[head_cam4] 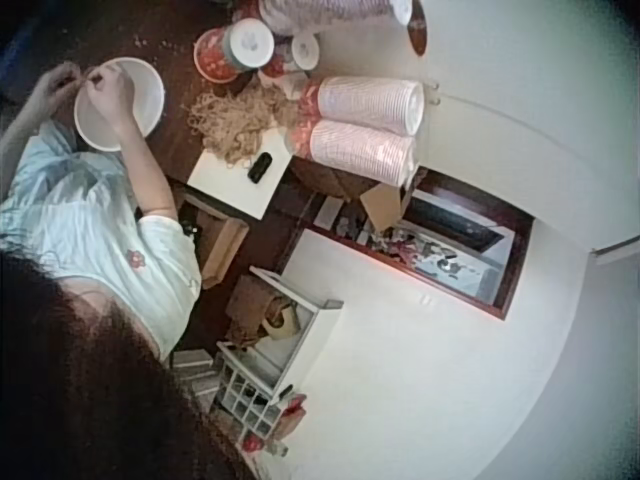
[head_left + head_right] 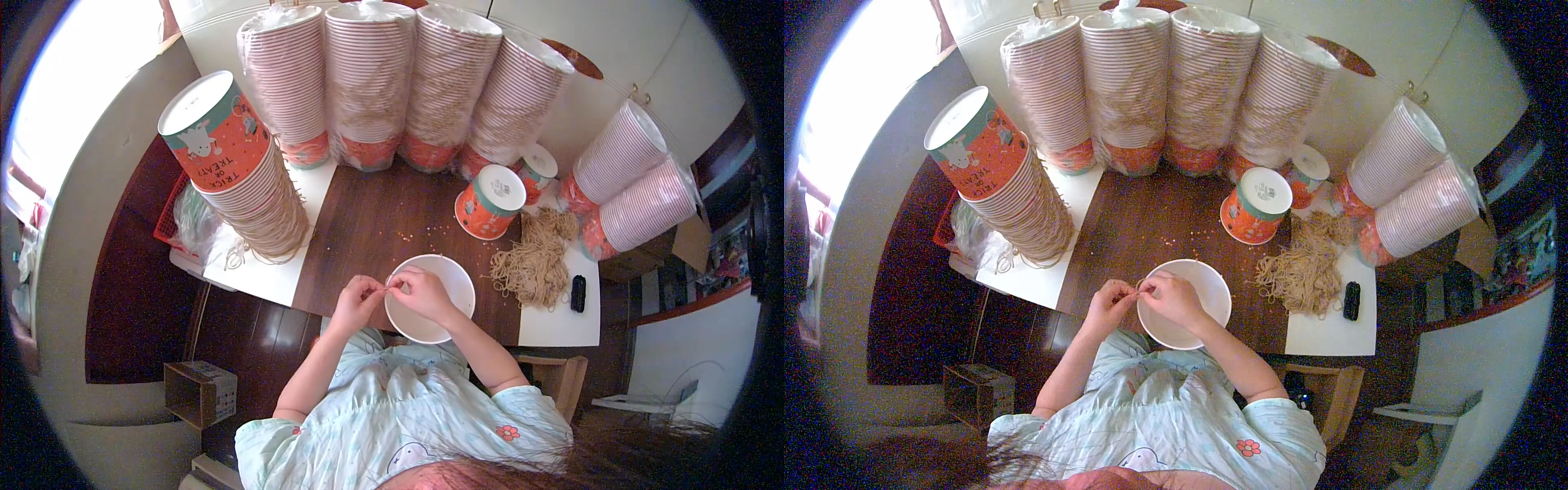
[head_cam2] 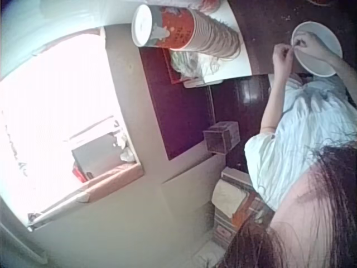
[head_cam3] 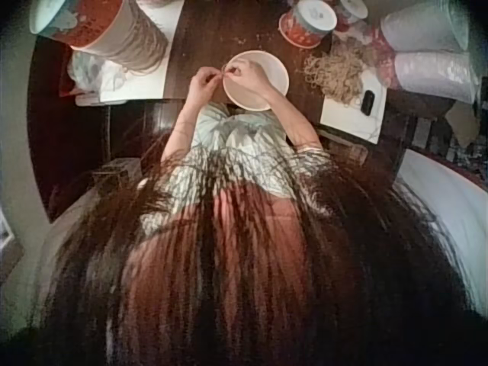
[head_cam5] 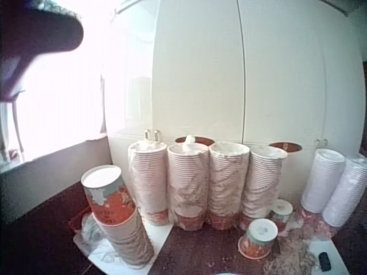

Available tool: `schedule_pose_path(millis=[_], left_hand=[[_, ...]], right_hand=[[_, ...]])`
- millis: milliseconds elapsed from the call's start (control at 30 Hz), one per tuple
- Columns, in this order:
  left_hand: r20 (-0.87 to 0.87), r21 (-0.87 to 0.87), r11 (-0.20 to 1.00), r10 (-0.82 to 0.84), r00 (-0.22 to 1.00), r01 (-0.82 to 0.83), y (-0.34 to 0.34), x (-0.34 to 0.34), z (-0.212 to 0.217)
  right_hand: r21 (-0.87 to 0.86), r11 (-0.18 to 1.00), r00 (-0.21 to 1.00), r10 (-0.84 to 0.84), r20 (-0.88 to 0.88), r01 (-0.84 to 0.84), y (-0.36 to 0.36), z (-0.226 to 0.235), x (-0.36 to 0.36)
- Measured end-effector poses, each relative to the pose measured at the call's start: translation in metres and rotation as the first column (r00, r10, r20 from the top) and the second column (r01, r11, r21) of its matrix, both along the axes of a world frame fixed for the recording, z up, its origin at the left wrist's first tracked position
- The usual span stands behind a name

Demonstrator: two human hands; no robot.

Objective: Wrapping rubber bands around paper cups and arranging them in stacks.

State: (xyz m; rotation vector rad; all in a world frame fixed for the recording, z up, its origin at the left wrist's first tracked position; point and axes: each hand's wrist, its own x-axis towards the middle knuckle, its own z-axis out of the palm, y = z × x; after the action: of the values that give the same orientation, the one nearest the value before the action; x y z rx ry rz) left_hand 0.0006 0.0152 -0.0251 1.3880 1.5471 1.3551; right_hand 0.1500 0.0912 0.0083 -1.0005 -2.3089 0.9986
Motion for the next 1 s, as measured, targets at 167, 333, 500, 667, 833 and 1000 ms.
schedule_pose_path(millis=[167,333,500,667,833,1000], left_hand=[[0.669,-0.346,0.879,-0.014,0.743,0.329,-0.003,-0.004,0.021],[0.735,-0.350,0.865,0.016,0.678,0.359,-0.004,-0.004,0.032],[0.753,-0.384,0.859,0.080,0.653,0.338,-0.001,-0.004,0.027],[0.794,-0.328,0.855,0.018,0.608,0.402,-0.001,-0.006,0.026],[0.797,-0.331,0.861,0.036,0.602,0.386,-0.004,-0.010,0.021],[0.338,-0.153,0.963,-0.159,0.928,0.221,-0.006,-0.004,0.009]], right_hand=[[0.085,0.996,0.999,0.041,-0.026,-0.039,0.000,0.000,0.001],[-0.105,0.994,0.996,-0.022,-0.087,0.013,-0.006,0.025,0.004],[0.086,0.984,0.979,0.168,-0.114,-0.159,-0.004,0.023,0.007],[0.176,0.976,0.968,0.158,-0.194,-0.124,-0.006,0.014,0.005],[0.134,0.987,0.969,0.113,-0.221,-0.085,-0.004,0.010,0.005],[-0.079,0.995,0.974,0.048,-0.223,-0.067,-0.002,0.007,0.005]])
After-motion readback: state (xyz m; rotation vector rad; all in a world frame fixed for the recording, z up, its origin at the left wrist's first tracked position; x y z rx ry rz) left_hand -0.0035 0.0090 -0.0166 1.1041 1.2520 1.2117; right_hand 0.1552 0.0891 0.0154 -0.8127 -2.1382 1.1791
